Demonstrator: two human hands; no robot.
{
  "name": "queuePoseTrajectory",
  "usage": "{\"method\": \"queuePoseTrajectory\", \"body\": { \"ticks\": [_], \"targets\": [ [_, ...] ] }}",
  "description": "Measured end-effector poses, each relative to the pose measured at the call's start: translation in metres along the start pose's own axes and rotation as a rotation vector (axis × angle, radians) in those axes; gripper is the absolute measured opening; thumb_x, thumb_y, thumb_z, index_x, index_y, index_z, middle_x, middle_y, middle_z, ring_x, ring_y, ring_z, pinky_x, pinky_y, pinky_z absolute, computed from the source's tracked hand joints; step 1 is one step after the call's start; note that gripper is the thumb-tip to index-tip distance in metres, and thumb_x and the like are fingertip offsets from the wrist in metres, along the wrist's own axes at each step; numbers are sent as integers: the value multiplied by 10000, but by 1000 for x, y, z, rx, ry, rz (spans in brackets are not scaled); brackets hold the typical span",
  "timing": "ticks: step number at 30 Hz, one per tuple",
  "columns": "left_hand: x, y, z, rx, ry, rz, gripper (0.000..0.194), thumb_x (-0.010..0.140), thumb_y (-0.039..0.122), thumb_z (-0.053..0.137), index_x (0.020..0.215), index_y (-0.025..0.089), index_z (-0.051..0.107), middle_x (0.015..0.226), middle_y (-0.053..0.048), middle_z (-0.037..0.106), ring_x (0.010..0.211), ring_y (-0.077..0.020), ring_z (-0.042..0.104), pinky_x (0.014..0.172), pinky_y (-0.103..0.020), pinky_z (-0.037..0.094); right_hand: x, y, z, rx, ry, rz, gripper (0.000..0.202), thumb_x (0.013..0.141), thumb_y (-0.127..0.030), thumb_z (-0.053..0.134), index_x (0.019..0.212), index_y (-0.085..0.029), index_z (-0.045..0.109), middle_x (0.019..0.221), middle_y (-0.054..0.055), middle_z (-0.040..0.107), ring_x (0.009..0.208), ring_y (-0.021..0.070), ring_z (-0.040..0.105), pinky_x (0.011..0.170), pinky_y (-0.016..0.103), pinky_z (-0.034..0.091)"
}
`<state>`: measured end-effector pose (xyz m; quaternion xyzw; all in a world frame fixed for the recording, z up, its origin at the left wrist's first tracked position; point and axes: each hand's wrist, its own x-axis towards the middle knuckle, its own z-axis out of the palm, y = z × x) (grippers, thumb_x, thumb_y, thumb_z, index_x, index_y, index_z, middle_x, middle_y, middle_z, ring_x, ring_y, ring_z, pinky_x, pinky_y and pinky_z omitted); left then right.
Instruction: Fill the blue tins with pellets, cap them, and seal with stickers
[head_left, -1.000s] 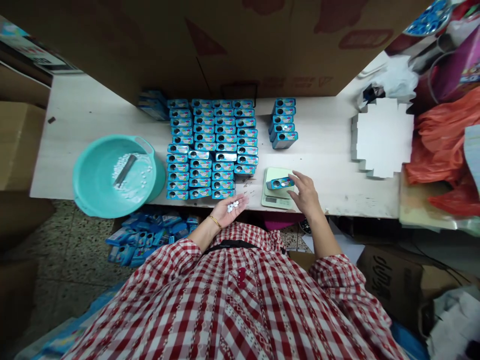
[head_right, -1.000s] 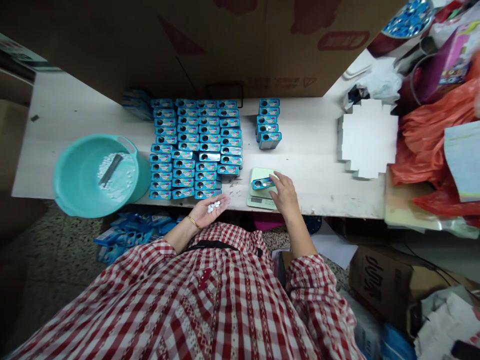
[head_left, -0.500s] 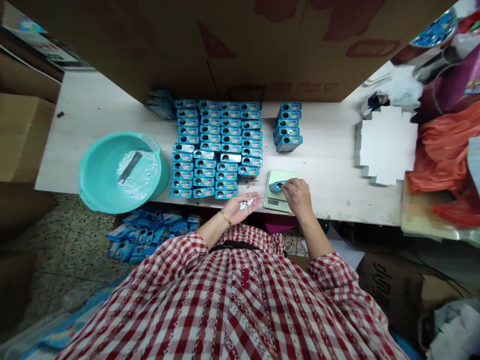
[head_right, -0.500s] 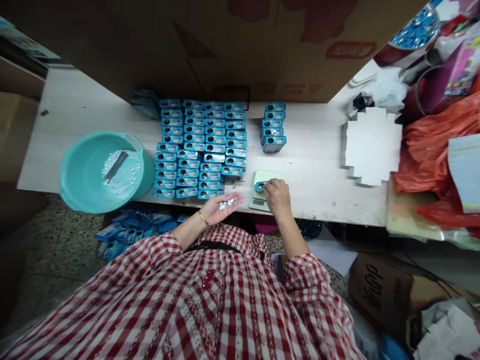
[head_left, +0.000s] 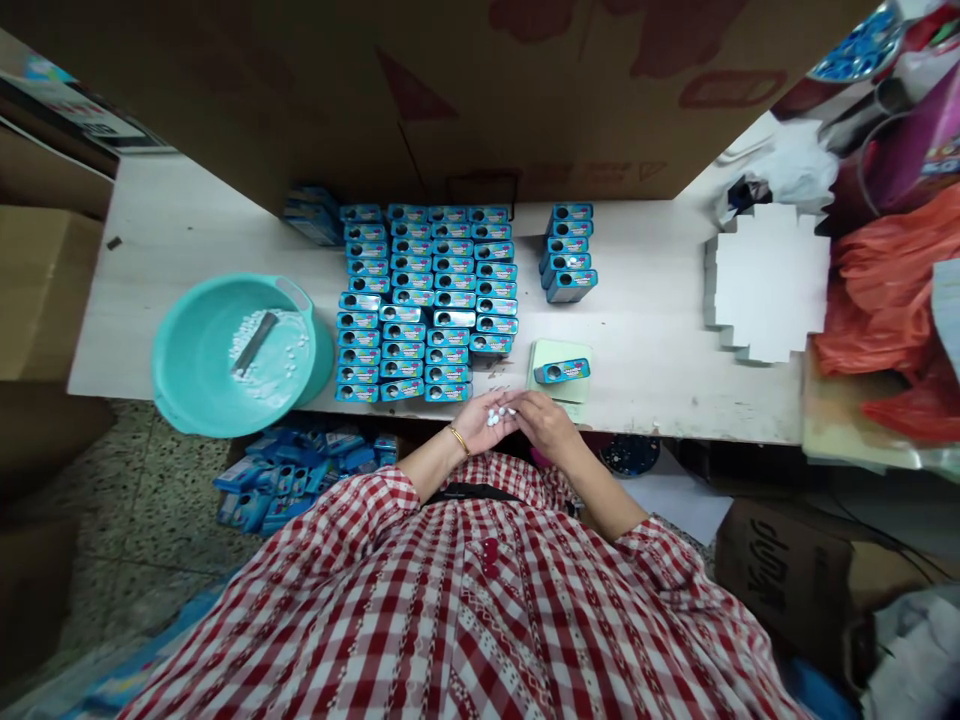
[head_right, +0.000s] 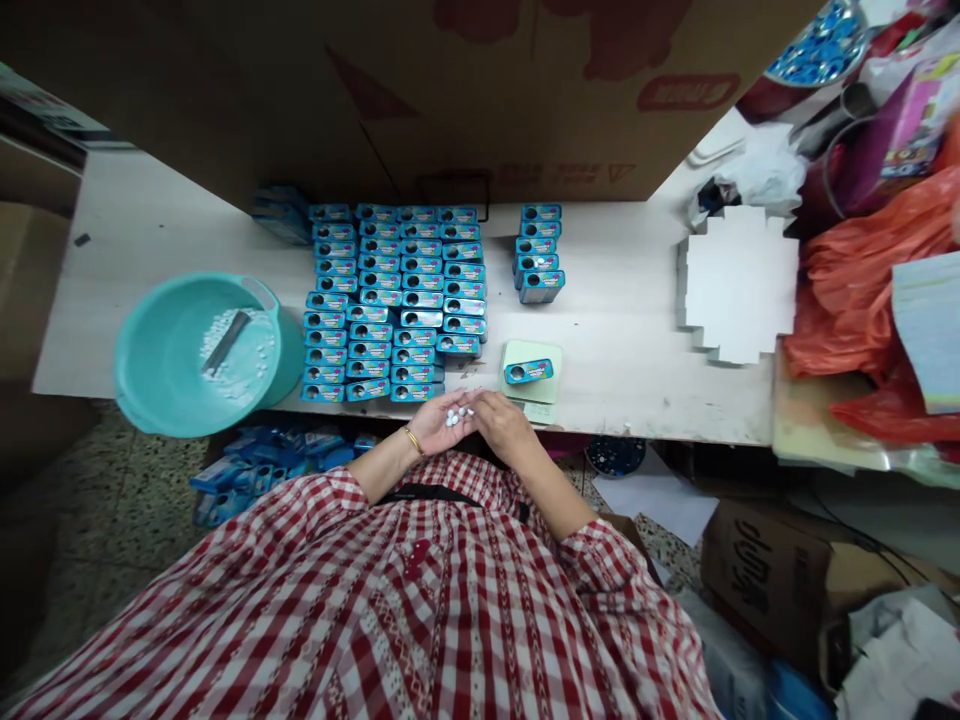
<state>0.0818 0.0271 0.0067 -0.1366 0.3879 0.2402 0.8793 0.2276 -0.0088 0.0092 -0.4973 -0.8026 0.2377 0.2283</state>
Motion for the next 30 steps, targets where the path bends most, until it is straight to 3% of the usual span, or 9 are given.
{"method": "queuePoseTrajectory", "body": {
  "ticks": [5,11,20,30],
  "targets": [
    [7,5,6,50,-41,12,313,892,206,385,940,21,632,896,-174,683,881,-204,650,870,-333,454,5,28,-29,16,196,188,168,856,-182,455,883,-177,621,835,71,628,817,162,583,740,296,499],
    [5,11,4,72,2,33,305,883,196,392,991,27,621,930,-171,686,921,-207,648,905,-338,446,4,50,-42,-33,175,329,171,835,-216,496,918,-195,644,859,61,644,780,162,594,704,291,494],
    [-11,16,-23,13,126,89,276,863,161,392,921,42,633,888,-142,699,872,-189,664,828,-284,497,-12,45,-63,92,478,444,131,816,-255,541,863,-210,655,834,37,629,749,142,581,613,274,489],
    [-14,13,-22,23,142,75,290,856,162,407,1011,40,619,874,-144,696,847,-182,665,806,-289,510,-2,35,-55,93,433,404,152,844,-247,502,872,-207,646,865,59,640,822,164,598,697,314,513]
  ]
}}
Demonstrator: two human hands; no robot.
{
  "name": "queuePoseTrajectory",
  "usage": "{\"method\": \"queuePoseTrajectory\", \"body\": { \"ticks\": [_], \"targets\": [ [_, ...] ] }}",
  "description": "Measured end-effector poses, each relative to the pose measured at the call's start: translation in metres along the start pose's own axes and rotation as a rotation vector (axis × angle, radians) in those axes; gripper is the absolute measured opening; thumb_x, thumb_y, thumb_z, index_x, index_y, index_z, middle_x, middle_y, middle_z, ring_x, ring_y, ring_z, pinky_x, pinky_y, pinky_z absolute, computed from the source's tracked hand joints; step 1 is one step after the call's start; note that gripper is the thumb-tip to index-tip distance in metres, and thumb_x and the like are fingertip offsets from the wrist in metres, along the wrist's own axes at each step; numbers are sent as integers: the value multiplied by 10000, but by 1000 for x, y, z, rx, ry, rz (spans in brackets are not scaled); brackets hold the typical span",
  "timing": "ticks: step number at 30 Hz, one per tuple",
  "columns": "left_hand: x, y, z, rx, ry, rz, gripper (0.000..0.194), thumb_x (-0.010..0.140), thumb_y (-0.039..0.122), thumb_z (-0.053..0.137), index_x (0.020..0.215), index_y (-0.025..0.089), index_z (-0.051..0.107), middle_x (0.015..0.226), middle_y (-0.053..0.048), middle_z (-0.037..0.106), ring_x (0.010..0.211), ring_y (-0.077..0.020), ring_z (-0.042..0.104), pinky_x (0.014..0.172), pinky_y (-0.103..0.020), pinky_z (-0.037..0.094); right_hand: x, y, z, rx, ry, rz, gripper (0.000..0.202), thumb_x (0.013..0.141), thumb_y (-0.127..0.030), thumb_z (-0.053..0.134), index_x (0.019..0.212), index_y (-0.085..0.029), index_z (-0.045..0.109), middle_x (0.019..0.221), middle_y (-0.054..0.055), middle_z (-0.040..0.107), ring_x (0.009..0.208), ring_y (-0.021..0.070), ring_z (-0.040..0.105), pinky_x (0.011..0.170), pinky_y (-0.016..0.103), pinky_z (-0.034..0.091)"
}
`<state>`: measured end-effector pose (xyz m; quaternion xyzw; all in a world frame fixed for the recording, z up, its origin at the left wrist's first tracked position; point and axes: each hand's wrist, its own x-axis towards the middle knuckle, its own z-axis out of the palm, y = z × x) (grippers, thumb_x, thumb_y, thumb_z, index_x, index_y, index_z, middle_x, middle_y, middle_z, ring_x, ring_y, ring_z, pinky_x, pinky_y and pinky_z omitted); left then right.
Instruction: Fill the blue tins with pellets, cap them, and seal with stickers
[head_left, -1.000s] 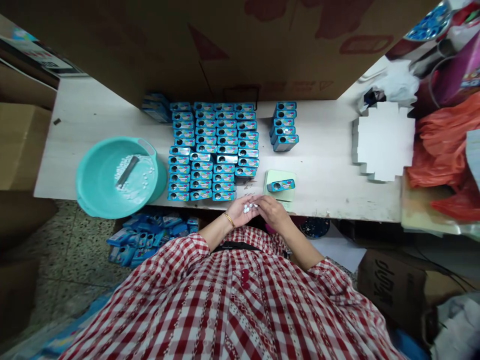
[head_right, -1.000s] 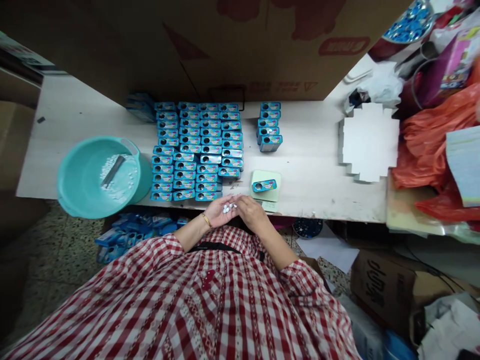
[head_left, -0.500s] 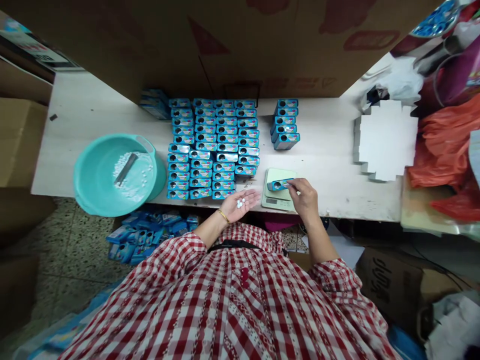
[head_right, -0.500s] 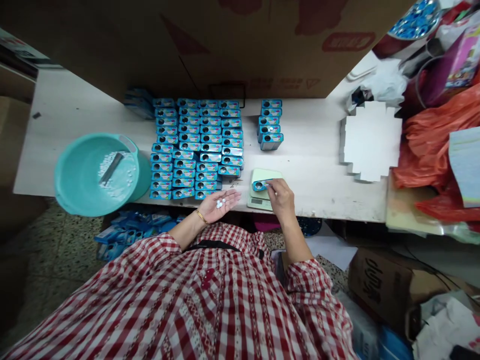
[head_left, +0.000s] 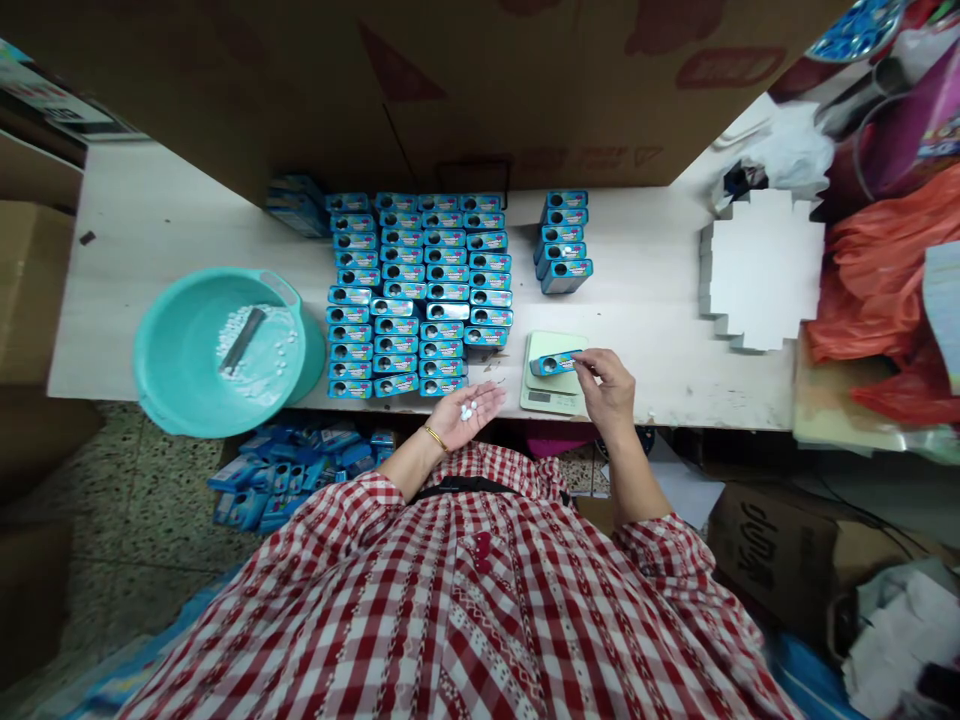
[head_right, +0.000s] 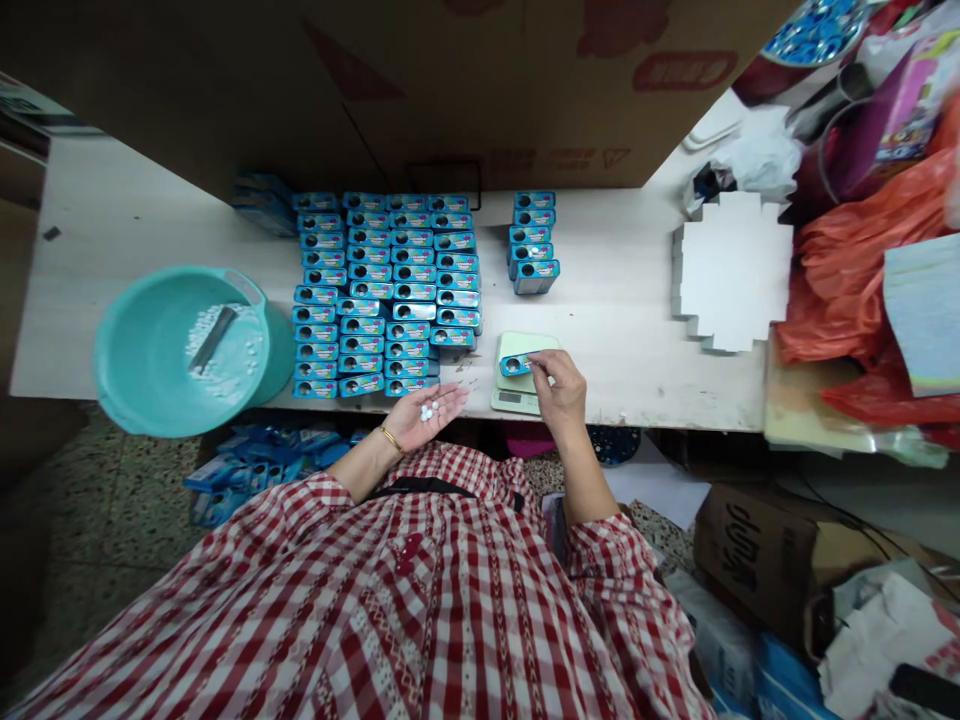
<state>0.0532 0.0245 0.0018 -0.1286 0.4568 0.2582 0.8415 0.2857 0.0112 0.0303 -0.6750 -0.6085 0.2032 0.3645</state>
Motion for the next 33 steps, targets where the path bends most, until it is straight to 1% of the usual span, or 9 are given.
{"method": "queuePoseTrajectory", "body": {
  "ticks": [6,12,16,18,20,23,26,29,33],
  "targets": [
    [0,-1,-2,-11,10,-1,284,851,164,424,1009,31,619,883,-150,692,869,-189,659,823,-297,503,1,3,8,9,-75,-54,157,852,-230,489,873,-209,643,868,52,653,833,157,606,755,318,510],
    [3,-1,-6,2,-15,4,270,852,168,423,963,41,634,906,-154,690,889,-191,653,823,-299,501,2,-4,9,41,-58,-77,157,850,-230,500,879,-198,651,870,56,654,829,154,608,752,311,506],
    [5,-4,0,31,-60,-28,307,880,238,405,912,47,643,936,-166,681,878,-214,653,770,-314,516,-2,-15,12,87,-216,-110,195,843,-303,529,980,-217,638,933,51,664,869,165,611,787,332,504],
    [7,-5,5,40,-70,-44,321,889,267,404,891,55,645,897,-160,680,825,-204,658,695,-289,525,-2,-10,12,4,-300,-158,298,814,-325,573,1096,-230,594,1084,68,632,1000,198,574,866,377,475],
    [7,-4,8,56,-45,-46,304,891,261,418,825,64,640,770,-124,665,680,-151,645,557,-219,500,2,4,12,-191,-334,-173,402,785,-288,604,1177,-225,545,1215,91,563,1123,249,494,924,440,428],
    [5,-1,4,70,-10,-35,275,879,240,458,695,85,592,584,-37,559,451,-56,504,366,-131,349,9,27,14,-450,-412,-169,401,764,-170,579,1163,-182,549,1168,116,578,1079,288,485,885,459,428],
    [-1,3,-8,56,-18,-32,264,865,247,493,653,100,551,557,-1,487,404,-25,412,320,-106,261,12,32,32,-477,-456,-243,383,767,-151,550,1150,-164,542,1078,115,604,959,267,507,826,407,457],
    [-5,4,-20,36,6,-39,253,857,256,509,657,106,540,558,7,463,406,-22,403,314,-99,247,9,15,68,-437,-477,-332,401,785,-174,540,1184,-161,504,1051,120,603,910,255,511,791,387,472],
    [-7,7,-27,25,31,-32,253,868,253,485,669,107,541,559,5,466,411,-23,408,315,-101,252,2,-6,116,-466,-516,-363,330,830,-155,476,1158,-151,515,1064,138,589,911,250,520,727,382,480]
  ]
}}
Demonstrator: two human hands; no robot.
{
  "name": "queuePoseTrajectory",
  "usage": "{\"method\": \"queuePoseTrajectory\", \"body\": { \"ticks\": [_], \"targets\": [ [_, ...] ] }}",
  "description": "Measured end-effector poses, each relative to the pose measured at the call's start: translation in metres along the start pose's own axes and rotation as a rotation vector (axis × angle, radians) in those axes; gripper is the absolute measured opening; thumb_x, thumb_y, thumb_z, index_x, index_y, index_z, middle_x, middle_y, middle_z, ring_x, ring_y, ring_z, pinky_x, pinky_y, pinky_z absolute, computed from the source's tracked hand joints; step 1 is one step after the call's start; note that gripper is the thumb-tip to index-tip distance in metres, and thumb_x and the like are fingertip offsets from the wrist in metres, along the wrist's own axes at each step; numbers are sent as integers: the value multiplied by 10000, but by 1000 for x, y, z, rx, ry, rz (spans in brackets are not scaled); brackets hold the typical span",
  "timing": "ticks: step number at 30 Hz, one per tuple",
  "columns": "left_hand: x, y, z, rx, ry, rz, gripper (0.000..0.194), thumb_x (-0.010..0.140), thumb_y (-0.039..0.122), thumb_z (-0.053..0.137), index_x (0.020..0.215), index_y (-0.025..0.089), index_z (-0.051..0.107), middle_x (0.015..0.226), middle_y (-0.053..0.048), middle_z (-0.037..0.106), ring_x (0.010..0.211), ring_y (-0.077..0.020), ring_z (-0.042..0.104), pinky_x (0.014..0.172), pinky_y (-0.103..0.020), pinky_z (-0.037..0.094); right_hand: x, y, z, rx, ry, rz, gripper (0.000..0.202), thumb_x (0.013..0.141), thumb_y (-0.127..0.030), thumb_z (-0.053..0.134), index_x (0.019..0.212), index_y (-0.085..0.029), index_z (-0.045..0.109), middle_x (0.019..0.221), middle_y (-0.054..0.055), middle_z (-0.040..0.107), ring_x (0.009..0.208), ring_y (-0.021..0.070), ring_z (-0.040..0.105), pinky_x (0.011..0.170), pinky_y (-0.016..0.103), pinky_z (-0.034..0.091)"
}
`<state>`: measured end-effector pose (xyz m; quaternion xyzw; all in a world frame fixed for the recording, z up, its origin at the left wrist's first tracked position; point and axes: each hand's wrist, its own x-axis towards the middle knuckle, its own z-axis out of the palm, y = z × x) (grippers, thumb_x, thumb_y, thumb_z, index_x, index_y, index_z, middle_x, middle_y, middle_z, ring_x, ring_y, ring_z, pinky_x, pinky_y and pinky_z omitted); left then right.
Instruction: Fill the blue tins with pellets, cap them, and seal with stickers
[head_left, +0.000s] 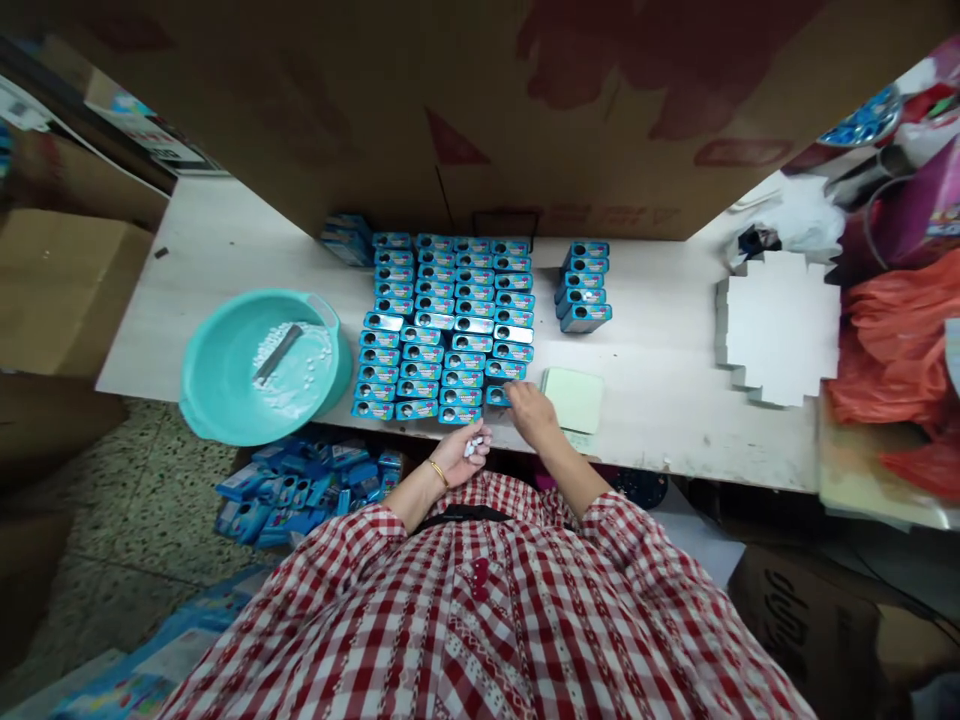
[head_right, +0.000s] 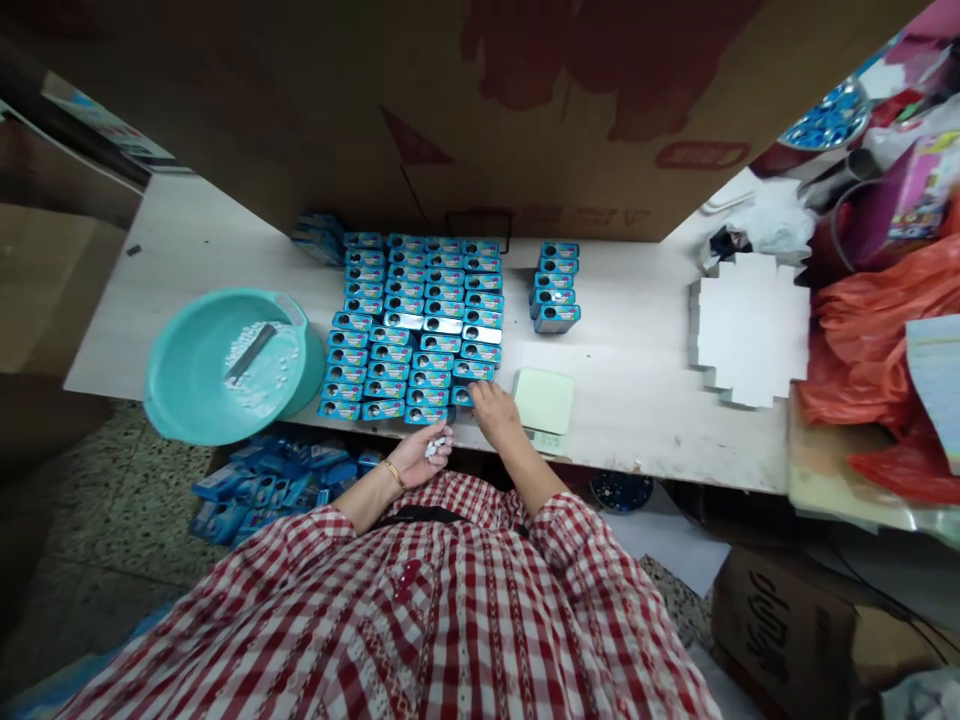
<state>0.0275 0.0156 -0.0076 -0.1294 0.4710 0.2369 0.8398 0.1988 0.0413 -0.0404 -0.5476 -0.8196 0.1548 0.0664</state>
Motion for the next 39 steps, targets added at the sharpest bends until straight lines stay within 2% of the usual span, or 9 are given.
{"method": "queuePoseTrajectory", "body": {
  "ticks": [4,9,12,15,20,26,32,36,39],
  "targets": [
    [-3,7,-2,-8,15,33,262,881,243,455,680,101,544,560,4,469,409,-23,408,317,-105,258,12,18,-2,8,84,-64,290,858,-221,474,1133,-163,549,1050,128,583,922,232,512,756,369,467],
    [-5,9,-3,-24,28,46,224,854,237,504,672,111,539,566,7,469,412,-23,411,319,-104,259,44,104,-41,-98,329,207,257,868,-264,449,1051,-190,614,1062,127,557,954,246,466,776,385,410],
    [-5,7,-3,-28,32,48,217,845,244,520,673,113,540,568,8,473,409,-21,412,319,-101,256,65,147,-52,-234,315,297,232,849,-204,447,961,-200,651,1120,135,541,1004,273,422,783,414,366],
    [-5,6,-3,-37,35,45,220,851,244,510,677,114,544,564,6,479,411,-22,413,320,-99,259,65,161,-54,-301,234,228,250,846,-148,418,848,-193,664,1177,129,528,1052,278,399,819,427,338],
    [-1,5,6,-32,23,33,240,856,231,502,655,109,546,559,1,500,404,-22,417,324,-106,268,14,124,-71,-377,118,94,295,845,-101,390,973,-203,635,1178,115,540,1068,259,414,965,465,265],
    [8,-3,28,10,37,-3,238,859,188,481,689,72,599,589,-56,592,476,-74,546,427,-155,417,-52,69,-81,-353,-7,-54,244,816,-99,456,957,-194,630,1122,115,570,976,244,466,889,404,360],
    [14,-14,30,-12,2,7,222,856,145,450,770,64,638,663,-97,650,589,-116,610,574,-215,494,-66,3,-53,-89,174,-37,228,867,-218,462,1032,-181,615,1071,112,604,958,240,506,841,388,427],
    [15,-20,18,-22,-32,-21,286,886,221,401,924,71,641,766,-92,677,669,-126,629,661,-235,498,-63,-55,-23,64,74,-74,238,859,-199,468,1051,-167,605,1007,96,623,840,225,546,707,352,473],
    [12,-23,9,0,-13,-17,303,894,247,394,984,74,625,845,-100,681,741,-136,638,732,-244,489,-62,-70,-11,78,20,-41,237,833,-126,470,1014,-199,604,990,73,619,834,224,550,691,344,474]
  ]
}}
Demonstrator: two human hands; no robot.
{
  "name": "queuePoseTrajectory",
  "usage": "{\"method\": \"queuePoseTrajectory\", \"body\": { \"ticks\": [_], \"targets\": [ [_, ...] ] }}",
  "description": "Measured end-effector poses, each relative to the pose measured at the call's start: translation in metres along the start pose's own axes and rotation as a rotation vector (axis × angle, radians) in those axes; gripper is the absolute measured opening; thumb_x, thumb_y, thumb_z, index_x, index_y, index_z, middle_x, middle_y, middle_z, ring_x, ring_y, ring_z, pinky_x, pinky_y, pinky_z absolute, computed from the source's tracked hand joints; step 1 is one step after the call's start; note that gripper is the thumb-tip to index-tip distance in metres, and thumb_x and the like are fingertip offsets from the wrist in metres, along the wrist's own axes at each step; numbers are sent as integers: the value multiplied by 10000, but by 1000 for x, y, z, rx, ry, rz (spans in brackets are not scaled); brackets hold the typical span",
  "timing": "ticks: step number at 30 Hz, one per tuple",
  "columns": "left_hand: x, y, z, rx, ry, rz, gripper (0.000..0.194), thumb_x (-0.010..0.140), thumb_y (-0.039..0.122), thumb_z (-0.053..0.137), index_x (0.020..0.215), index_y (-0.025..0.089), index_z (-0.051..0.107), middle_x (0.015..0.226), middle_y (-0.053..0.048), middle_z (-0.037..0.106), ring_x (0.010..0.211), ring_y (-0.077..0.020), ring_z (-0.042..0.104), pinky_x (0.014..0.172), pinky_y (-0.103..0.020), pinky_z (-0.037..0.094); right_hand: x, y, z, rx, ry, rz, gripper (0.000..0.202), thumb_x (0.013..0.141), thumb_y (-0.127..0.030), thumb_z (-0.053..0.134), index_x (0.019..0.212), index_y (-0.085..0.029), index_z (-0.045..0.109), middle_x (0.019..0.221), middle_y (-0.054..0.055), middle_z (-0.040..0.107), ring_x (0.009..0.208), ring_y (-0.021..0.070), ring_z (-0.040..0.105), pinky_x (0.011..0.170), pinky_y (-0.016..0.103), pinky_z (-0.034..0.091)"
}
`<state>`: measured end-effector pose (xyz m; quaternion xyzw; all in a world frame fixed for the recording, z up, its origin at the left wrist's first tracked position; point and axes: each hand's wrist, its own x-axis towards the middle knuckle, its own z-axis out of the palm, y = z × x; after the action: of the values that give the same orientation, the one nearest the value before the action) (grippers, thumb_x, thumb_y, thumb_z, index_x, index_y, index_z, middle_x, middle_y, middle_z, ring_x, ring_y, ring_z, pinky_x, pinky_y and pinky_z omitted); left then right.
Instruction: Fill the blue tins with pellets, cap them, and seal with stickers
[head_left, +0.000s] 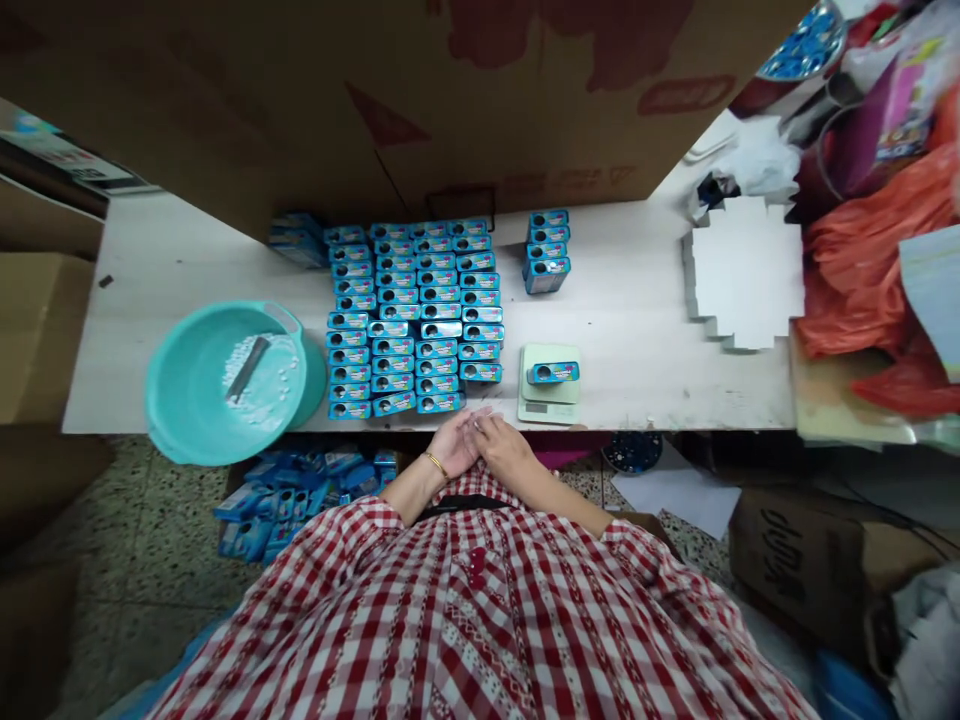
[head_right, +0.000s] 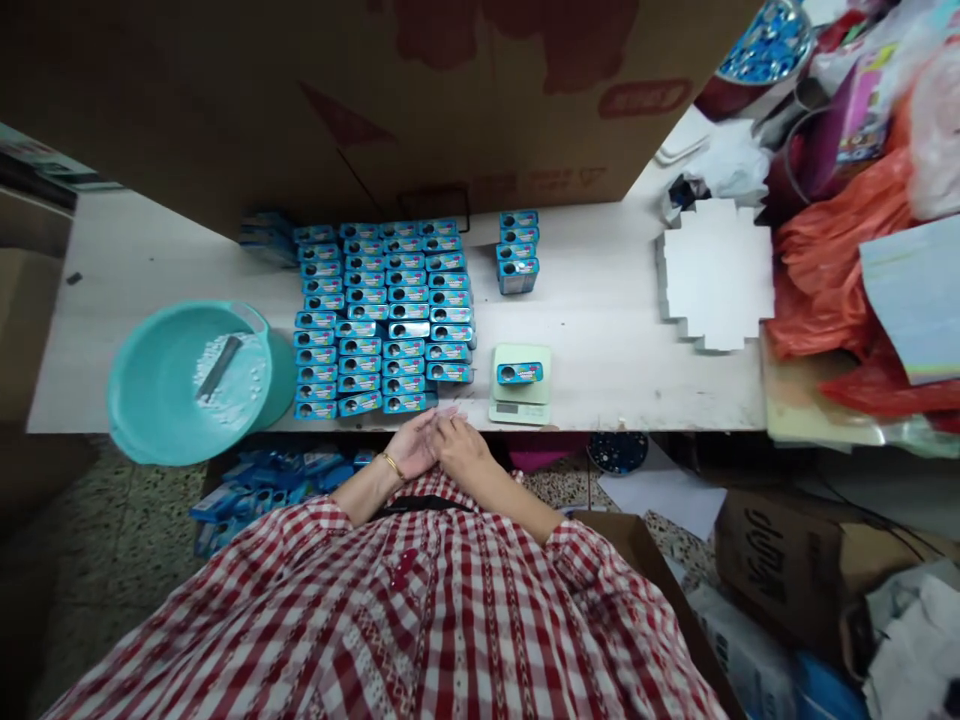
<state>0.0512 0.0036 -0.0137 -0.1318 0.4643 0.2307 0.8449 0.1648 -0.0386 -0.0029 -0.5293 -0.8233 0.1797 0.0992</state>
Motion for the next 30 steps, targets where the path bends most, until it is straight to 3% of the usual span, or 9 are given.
{"method": "queuePoseTrajectory", "body": {
  "ticks": [5,10,14,18,23,30],
  "targets": [
    [-6,-4,-4,-2,18,-11,210,875,181,436,776,101,602,668,-55,631,603,-113,601,704,-249,492,-1,10,-5,55,-9,30,187,845,-126,457,930,-238,581,882,54,589,775,195,531,614,306,451],
    [-9,-4,4,29,30,16,245,890,157,398,767,91,599,655,-61,628,611,-116,609,670,-245,502,4,16,-3,160,28,6,173,846,-107,442,849,-222,570,823,57,584,741,194,534,555,303,431],
    [-4,-4,15,37,19,71,215,867,112,424,762,88,609,651,-53,628,600,-97,600,664,-225,502,5,26,-4,253,180,38,147,841,-122,446,832,-193,574,814,59,592,751,182,550,617,293,477],
    [2,-1,30,84,-30,85,219,862,122,431,827,53,636,748,-110,664,719,-131,631,753,-257,506,-2,53,-28,314,309,122,158,839,-131,429,887,-165,576,881,78,591,821,164,560,726,292,497],
    [3,2,39,124,-38,79,225,855,114,435,870,40,647,809,-142,681,797,-155,646,826,-282,502,-9,93,-60,359,480,331,115,801,-159,481,822,-189,590,830,38,596,621,110,541,603,258,483],
    [1,-2,38,105,-17,76,229,857,109,432,841,42,651,776,-136,682,777,-145,651,816,-268,510,-2,112,-57,321,395,318,146,817,-210,498,894,-196,622,869,59,637,717,149,585,669,288,502]
  ]
}}
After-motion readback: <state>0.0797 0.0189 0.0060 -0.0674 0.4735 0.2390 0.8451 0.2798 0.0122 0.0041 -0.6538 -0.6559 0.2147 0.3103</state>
